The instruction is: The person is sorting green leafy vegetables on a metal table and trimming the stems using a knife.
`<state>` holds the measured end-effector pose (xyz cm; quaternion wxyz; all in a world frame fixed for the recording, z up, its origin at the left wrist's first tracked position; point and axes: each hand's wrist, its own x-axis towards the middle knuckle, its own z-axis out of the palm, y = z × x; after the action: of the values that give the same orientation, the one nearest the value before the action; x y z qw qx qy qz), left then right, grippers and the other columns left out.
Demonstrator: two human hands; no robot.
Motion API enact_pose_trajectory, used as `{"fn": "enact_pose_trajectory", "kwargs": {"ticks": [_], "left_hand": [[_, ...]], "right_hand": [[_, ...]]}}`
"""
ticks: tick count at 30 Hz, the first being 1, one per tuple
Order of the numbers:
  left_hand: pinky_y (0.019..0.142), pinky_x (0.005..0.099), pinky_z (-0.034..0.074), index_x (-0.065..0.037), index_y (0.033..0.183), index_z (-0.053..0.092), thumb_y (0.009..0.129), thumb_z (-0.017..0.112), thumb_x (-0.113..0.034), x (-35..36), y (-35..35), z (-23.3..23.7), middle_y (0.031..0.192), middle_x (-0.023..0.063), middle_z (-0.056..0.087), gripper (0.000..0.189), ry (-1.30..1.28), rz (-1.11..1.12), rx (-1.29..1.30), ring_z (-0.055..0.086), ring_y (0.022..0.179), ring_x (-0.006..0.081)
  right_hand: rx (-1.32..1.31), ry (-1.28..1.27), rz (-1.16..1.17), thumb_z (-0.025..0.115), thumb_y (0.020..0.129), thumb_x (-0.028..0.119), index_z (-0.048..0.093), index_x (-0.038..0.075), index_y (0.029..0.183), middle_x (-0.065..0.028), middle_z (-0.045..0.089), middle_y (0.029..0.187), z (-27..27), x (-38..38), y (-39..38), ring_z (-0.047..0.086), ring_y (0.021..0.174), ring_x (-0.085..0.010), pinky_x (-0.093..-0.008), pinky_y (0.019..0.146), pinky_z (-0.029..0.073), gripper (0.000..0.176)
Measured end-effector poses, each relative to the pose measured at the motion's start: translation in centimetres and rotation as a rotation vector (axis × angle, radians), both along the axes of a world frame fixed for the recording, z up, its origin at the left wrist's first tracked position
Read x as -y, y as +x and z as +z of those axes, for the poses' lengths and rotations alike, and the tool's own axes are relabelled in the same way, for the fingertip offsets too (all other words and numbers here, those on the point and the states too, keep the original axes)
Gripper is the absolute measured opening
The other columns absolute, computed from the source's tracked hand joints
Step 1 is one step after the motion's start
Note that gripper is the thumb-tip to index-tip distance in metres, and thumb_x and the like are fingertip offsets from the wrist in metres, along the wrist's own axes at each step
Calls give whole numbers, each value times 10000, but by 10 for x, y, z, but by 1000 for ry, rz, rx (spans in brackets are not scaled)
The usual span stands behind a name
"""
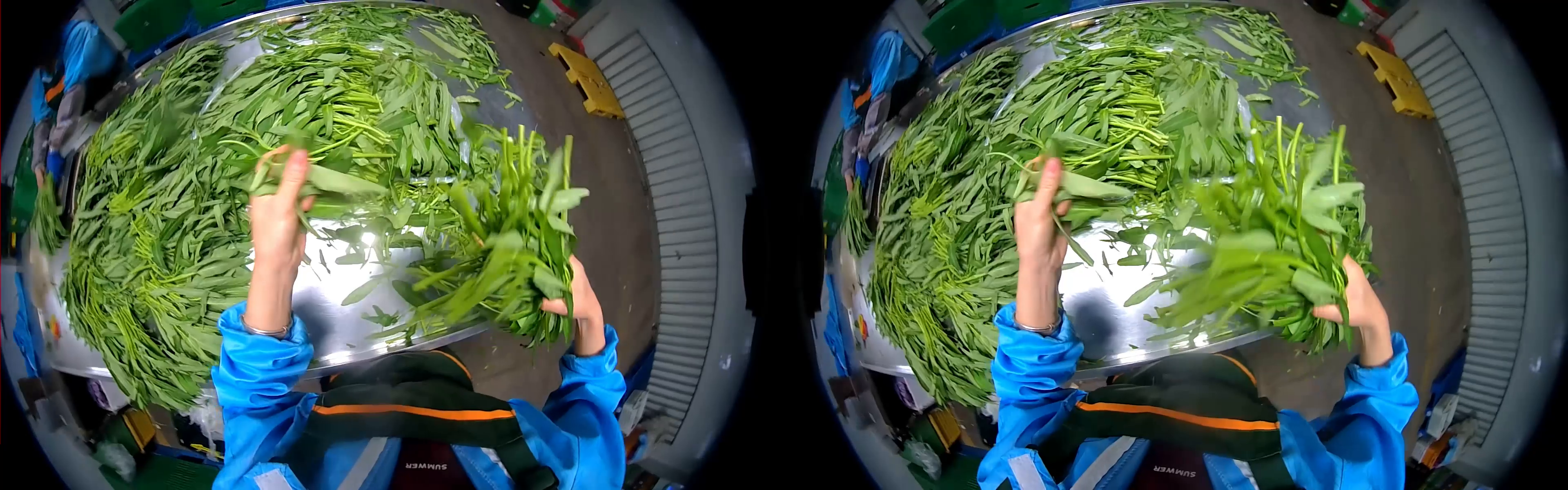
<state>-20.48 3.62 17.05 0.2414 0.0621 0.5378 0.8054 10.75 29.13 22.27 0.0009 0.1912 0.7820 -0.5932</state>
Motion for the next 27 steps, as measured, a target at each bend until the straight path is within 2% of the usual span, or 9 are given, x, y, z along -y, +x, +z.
{"fn": "enact_pose_trajectory", "kwargs": {"ticks": [3, 6, 10, 13, 16, 18, 20, 24, 27], "left_hand": [[917, 328, 416, -33, 1368, 281, 621, 791, -177, -29, 35, 3, 1185, 103, 514, 916, 152, -547, -283, 465, 1108, 205], [937, 319, 402, -47, 1249, 467, 683, 741, -103, -32, 37, -13, 1099, 84, 554, 630, 396, -793, -455, 500, 1053, 174], [809, 313, 494, -74, 913, 587, 795, 628, -60, 6, 12, -39, 790, 18, 595, 126, 657, -107, 472, 568, 677, 119], [762, 303, 510, -68, 1000, 594, 820, 631, -93, 17, 19, -12, 786, 23, 596, 185, 268, -262, -81, 578, 656, 138], [849, 399, 353, -147, 1308, 442, 677, 765, -290, -19, 59, 20, 1116, 137, 466, 724, -238, -247, -1174, 425, 1005, 274], [866, 398, 359, -153, 1268, 491, 725, 721, -205, -35, 73, 16, 1106, 118, 509, 592, -452, -139, -1377, 452, 990, 272], [770, 333, 450, -101, 1222, 508, 780, 672, -115, -42, 46, -35, 981, 97, 597, 472, -97, -47, -1251, 550, 879, 213], [709, 242, 510, -36, 1032, 584, 830, 629, -83, 1, 9, -23, 937, 47, 625, 213, 196, 225, -104, 599, 808, 116], [810, 321, 482, -34, 1177, 497, 750, 739, -228, -21, 41, -5, 1005, 120, 599, 527, -112, -139, -468, 589, 904, 199]], "right_hand": [[52, 178, 38, 741, 685, 58, 467, -30, 1230, -114, 550, 1189, 34, 28, -32, 514, 1068, -173, -318, 943, 388, 616], [-79, 892, 345, 736, 638, 56, 442, 13, 1283, -171, 558, 1169, 61, 34, -58, 564, 1037, -310, -335, 918, 424, 709], [126, 1080, 205, 673, 597, -18, 379, 157, 1362, -133, 538, 862, 83, 38, -52, 562, 744, -347, -398, 617, 463, 839], [137, 1169, 122, 622, 578, -73, 354, 175, 1375, -129, 539, 868, 78, 43, -56, 555, 725, -367, -422, 590, 454, 877], [94, 1228, 77, 589, 560, -97, 342, 180, 1380, -132, 551, 895, 63, 55, -69, 556, 736, -378, -440, 599, 463, 900], [2, 1184, 55, 580, 553, -93, 337, 172, 1383, -137, 544, 863, 53, 61, -77, 545, 724, -383, -441, 597, 463, 904], [50, 1085, -11, 612, 551, -89, 342, 132, 1378, -159, 577, 1024, 50, 54, -73, 580, 892, -364, -393, 736, 493, 898], [28, 848, -150, 653, 557, -99, 333, 64, 1375, -188, 511, 1258, 43, 36, -51, 529, 1134, -290, -333, 941, 421, 893], [-9, 793, -174, 639, 569, -116, 304, 27, 1382, -193, 513, 1258, 43, 43, -56, 516, 1149, -245, -314, 973, 385, 891]]}}
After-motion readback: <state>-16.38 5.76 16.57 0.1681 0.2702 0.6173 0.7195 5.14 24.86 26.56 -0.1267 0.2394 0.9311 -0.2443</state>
